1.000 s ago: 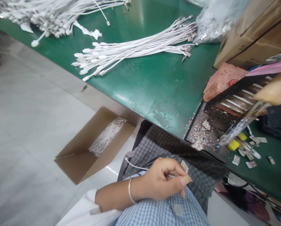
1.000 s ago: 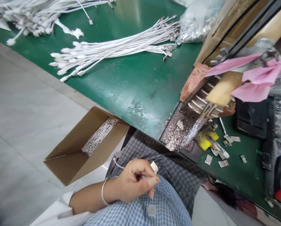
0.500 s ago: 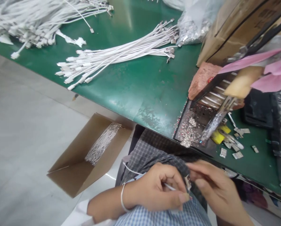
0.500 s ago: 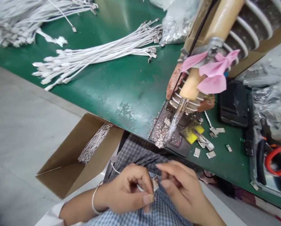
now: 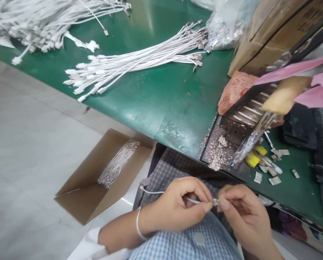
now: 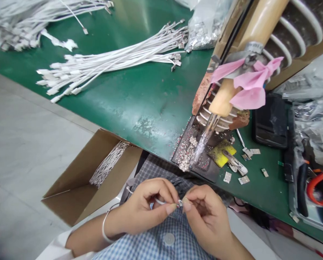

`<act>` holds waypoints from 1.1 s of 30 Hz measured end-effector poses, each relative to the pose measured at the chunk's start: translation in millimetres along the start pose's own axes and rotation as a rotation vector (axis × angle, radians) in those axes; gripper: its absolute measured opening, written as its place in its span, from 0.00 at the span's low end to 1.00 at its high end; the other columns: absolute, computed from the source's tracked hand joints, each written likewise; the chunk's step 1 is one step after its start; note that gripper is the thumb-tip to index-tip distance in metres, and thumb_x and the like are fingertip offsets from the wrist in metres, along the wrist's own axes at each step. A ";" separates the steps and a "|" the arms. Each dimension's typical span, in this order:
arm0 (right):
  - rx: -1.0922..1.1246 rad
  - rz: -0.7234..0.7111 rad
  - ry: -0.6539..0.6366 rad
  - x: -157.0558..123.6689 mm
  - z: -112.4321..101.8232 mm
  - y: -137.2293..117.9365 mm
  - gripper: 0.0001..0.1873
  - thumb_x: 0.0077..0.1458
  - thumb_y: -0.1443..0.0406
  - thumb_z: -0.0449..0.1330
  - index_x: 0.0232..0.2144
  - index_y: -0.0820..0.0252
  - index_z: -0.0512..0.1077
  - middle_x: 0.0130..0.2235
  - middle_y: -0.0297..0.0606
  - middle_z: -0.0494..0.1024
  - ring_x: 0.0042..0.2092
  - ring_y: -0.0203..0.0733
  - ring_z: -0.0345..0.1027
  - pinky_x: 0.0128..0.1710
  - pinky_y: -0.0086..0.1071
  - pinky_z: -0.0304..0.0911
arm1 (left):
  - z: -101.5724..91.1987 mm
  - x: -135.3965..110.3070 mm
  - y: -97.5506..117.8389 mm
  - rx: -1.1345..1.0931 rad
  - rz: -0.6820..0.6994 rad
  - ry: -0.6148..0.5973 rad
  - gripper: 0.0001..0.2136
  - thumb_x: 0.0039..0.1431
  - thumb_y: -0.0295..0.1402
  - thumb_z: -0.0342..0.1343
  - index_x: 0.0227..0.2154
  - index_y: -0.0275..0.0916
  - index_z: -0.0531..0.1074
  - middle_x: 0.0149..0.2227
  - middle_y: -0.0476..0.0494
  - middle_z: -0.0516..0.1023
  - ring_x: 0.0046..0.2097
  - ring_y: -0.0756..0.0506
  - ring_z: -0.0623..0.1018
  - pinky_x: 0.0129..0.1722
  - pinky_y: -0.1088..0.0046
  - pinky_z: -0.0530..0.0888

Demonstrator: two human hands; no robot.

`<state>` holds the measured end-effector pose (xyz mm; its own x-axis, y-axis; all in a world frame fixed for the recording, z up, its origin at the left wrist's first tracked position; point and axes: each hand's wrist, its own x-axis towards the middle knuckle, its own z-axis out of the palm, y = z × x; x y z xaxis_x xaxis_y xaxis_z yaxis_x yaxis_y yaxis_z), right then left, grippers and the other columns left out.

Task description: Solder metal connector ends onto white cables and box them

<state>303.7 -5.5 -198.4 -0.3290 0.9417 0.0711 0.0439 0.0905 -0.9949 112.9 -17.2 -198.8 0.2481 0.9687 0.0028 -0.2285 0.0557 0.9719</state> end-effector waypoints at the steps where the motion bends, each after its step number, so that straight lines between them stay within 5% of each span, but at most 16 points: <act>1: -0.002 0.001 0.016 0.0 1.5 -0.1 0.03 0.66 0.68 0.59 0.37 0.55 0.71 0.29 0.32 0.75 0.26 0.32 0.71 0.25 0.21 0.69 | 0.2 0.8 0.4 -0.003 0.004 0.005 0.06 0.59 0.24 0.62 0.28 0.33 0.72 0.34 0.38 0.83 0.33 0.53 0.79 0.32 0.82 0.73; 17: 0.090 0.004 0.132 -1.5 15.6 -0.3 0.04 0.67 0.69 0.59 0.37 0.55 0.70 0.28 0.31 0.75 0.27 0.31 0.72 0.27 0.21 0.71 | -1.3 7.5 8.1 0.058 -0.037 0.017 0.06 0.56 0.25 0.61 0.26 0.35 0.71 0.34 0.39 0.83 0.32 0.52 0.78 0.31 0.80 0.72; 24: 0.053 -0.019 0.142 -8.6 0.0 -1.9 0.03 0.69 0.64 0.58 0.44 0.54 0.70 0.33 0.36 0.73 0.34 0.37 0.70 0.31 0.27 0.70 | -5.8 15.9 15.9 -0.100 -0.378 -0.020 0.08 0.53 0.30 0.63 0.25 0.35 0.69 0.34 0.41 0.81 0.28 0.54 0.73 0.26 0.82 0.67; 29: -0.344 -0.302 0.121 -1.4 -12.5 -8.8 0.08 0.61 0.75 0.58 0.39 0.58 0.69 0.36 0.36 0.72 0.36 0.36 0.69 0.34 0.30 0.67 | -8.8 29.6 27.0 -0.166 -0.392 -0.018 0.06 0.48 0.23 0.62 0.24 0.35 0.69 0.32 0.45 0.80 0.28 0.56 0.72 0.27 0.82 0.67; 33: -0.630 -0.439 0.061 13.2 -17.5 -12.4 0.08 0.59 0.74 0.59 0.38 0.58 0.69 0.42 0.37 0.68 0.42 0.35 0.70 0.42 0.30 0.69 | -8.4 41.0 32.5 -0.155 -0.388 -0.008 0.06 0.47 0.22 0.61 0.23 0.35 0.68 0.31 0.45 0.79 0.28 0.56 0.72 0.25 0.83 0.66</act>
<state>315.4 11.5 -183.9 -0.3886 0.7914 0.4718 0.4561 0.6102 -0.6479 107.7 26.3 -169.1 0.3505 0.8669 -0.3544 -0.2560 0.4526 0.8542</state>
